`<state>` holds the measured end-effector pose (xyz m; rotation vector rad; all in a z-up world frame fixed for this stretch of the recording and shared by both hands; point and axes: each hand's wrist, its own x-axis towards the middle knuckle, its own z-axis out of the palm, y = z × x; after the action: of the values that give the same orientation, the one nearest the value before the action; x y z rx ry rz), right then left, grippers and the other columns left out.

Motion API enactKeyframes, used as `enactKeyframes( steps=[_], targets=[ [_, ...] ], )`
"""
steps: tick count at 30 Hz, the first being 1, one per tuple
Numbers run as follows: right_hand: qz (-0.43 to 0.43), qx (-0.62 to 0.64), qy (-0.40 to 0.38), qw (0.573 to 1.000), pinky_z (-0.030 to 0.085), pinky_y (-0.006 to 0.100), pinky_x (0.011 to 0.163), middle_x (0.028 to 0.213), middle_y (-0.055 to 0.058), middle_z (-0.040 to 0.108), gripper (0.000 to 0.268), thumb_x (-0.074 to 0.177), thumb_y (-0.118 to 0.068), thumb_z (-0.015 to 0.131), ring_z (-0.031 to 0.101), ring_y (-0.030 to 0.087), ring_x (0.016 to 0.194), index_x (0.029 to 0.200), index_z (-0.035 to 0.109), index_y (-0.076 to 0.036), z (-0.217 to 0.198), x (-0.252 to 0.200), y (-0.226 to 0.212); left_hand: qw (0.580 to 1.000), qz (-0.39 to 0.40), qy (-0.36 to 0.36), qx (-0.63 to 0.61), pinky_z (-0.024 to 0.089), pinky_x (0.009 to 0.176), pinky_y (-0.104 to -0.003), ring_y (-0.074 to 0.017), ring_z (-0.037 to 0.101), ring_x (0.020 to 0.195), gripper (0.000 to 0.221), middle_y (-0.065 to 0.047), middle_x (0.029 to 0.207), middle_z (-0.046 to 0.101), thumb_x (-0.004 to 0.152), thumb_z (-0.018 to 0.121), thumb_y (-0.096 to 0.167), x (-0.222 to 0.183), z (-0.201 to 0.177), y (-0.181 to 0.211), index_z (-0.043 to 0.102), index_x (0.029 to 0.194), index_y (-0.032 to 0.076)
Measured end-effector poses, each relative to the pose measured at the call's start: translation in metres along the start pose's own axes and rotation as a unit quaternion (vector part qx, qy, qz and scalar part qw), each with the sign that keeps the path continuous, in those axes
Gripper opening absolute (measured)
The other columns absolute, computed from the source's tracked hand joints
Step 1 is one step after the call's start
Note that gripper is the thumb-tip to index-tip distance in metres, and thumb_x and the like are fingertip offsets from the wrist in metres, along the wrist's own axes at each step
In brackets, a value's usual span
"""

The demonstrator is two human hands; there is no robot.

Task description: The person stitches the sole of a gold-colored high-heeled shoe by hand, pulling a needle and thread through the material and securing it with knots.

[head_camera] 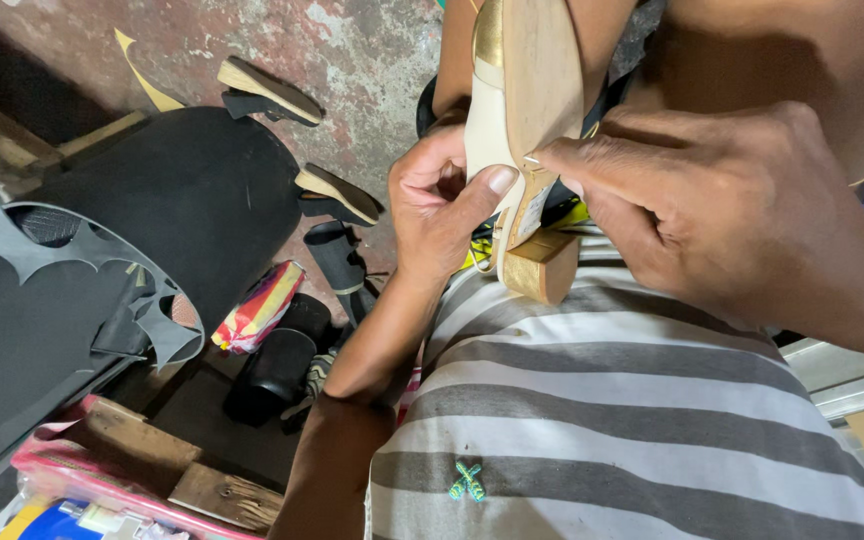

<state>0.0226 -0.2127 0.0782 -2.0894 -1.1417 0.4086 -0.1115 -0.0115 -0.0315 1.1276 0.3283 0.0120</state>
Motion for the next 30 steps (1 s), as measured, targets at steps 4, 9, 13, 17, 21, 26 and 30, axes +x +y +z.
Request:
enactKeyframes(
  steps=[4,9,13,17,21,26,30],
  targets=[
    [-0.011,-0.052,0.016,0.998,0.056,0.033,0.057,0.102,0.022,0.075,0.031,0.086,-0.011,0.076,0.072,0.026,0.07,0.117,0.077,-0.008,-0.001,-0.003,-0.001,1.0,0.009,0.003,0.009,0.052,0.085,-0.023,-0.0066,0.065,0.091,0.022,-0.004,0.103,0.073,0.101,0.073,-0.002,0.001,0.007,0.006,0.069,0.122,0.001],
    [-0.026,-0.085,-0.001,0.996,0.055,0.031,0.056,0.1,0.017,0.075,0.035,0.083,-0.011,0.077,0.072,0.023,0.069,0.117,0.077,-0.005,-0.007,-0.007,-0.001,0.983,0.044,0.019,0.176,0.044,0.071,-0.018,-0.0038,0.055,0.079,0.019,0.002,0.091,0.062,0.098,0.08,0.0,-0.004,0.019,0.028,0.072,0.116,0.0],
    [-0.095,-0.203,-0.039,0.974,0.05,0.029,0.05,0.085,0.0,0.066,0.04,0.08,-0.013,0.074,0.066,0.015,0.064,0.119,0.078,-0.007,-0.011,-0.004,0.003,0.967,0.054,0.037,0.245,0.046,0.068,-0.019,-0.0046,0.056,0.074,0.03,0.001,0.086,0.062,0.092,0.084,0.001,0.001,0.03,0.038,0.073,0.12,0.002],
    [-0.156,-0.302,-0.077,0.938,0.045,0.026,0.047,0.077,-0.001,0.057,0.038,0.084,-0.016,0.071,0.055,0.013,0.055,0.12,0.078,-0.006,-0.014,-0.007,0.002,0.937,0.114,0.01,0.329,0.049,0.067,-0.021,-0.0075,0.062,0.073,0.03,-0.002,0.086,0.068,0.093,0.086,0.003,0.005,0.032,0.047,0.073,0.12,0.006],
    [-0.13,-0.309,-0.105,0.936,0.043,0.026,0.045,0.074,0.0,0.057,0.034,0.09,-0.013,0.073,0.053,0.012,0.052,0.122,0.078,0.0,-0.019,-0.005,0.001,0.922,0.138,0.007,0.362,0.051,0.065,-0.022,-0.0102,0.063,0.071,0.029,-0.005,0.088,0.069,0.093,0.086,0.003,0.01,0.039,0.046,0.073,0.119,0.006],
    [0.013,-0.104,-0.065,0.992,0.039,0.03,0.044,0.074,-0.001,0.061,0.023,0.087,-0.014,0.072,0.057,0.015,0.055,0.11,0.076,-0.013,-0.024,0.004,0.004,0.917,0.162,-0.006,0.363,0.054,0.066,-0.025,-0.0134,0.068,0.074,0.03,-0.007,0.092,0.07,0.094,0.085,0.002,0.012,0.043,0.043,0.071,0.121,0.006],
    [-0.009,-0.182,-0.101,0.978,0.038,0.032,0.042,0.072,-0.001,0.061,0.035,0.084,-0.017,0.074,0.058,0.015,0.055,0.119,0.078,-0.01,-0.022,-0.003,-0.001,0.913,0.175,0.003,0.368,0.056,0.068,-0.026,-0.0144,0.07,0.077,0.031,-0.007,0.094,0.071,0.096,0.084,0.001,0.01,0.046,0.044,0.069,0.123,0.006]
  ],
)
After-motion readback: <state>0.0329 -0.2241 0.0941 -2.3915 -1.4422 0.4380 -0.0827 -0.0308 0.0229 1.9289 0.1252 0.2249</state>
